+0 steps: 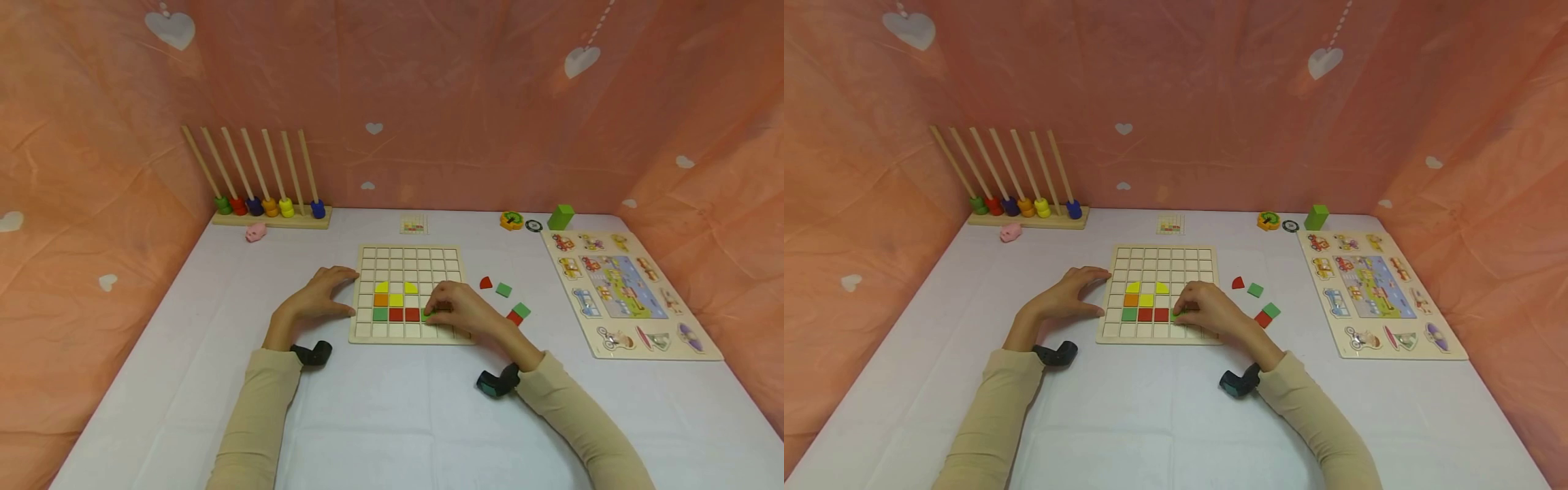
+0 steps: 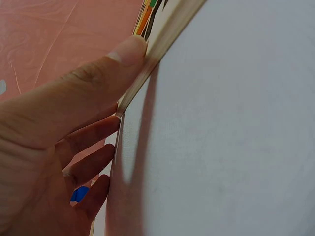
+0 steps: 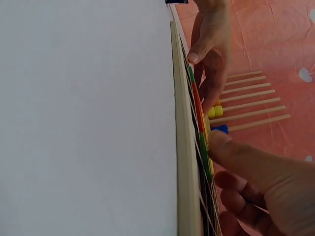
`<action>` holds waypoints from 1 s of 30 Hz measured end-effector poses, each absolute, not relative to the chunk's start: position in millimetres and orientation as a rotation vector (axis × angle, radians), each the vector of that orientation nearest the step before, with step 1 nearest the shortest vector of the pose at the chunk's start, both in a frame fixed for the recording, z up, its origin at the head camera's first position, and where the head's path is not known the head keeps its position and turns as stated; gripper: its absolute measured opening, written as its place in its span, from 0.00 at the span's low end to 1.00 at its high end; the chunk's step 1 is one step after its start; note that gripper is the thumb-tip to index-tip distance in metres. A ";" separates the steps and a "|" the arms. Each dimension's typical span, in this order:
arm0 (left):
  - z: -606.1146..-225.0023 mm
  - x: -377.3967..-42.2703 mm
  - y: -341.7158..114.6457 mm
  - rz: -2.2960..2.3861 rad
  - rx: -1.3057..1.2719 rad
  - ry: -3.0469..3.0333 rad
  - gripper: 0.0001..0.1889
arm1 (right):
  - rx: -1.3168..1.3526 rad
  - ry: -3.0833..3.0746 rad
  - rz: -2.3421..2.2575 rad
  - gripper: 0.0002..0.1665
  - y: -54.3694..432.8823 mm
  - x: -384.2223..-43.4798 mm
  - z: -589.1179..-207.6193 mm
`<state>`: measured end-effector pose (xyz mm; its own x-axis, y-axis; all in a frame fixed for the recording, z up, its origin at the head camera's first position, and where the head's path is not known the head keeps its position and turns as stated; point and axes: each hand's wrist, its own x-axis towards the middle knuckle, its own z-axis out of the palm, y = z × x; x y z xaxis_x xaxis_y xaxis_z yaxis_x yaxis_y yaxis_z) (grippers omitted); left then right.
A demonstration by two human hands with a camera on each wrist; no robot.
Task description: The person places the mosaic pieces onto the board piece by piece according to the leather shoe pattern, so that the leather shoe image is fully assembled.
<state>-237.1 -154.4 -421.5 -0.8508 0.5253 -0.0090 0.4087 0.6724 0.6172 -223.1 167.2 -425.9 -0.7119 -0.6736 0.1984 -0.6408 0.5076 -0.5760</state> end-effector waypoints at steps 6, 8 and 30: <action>-420.8 -236.8 -153.9 0.931 0.758 2.694 0.37 | -1.076 2.741 -1.092 0.09 181.5 -224.7 -420.7; -420.7 -237.0 -153.8 0.929 0.756 2.694 0.37 | -1.048 2.781 -1.122 0.10 190.7 -226.2 -418.5; -420.8 -237.7 -154.3 0.921 0.750 2.697 0.38 | -0.593 3.039 -1.010 0.15 278.5 -235.7 -418.6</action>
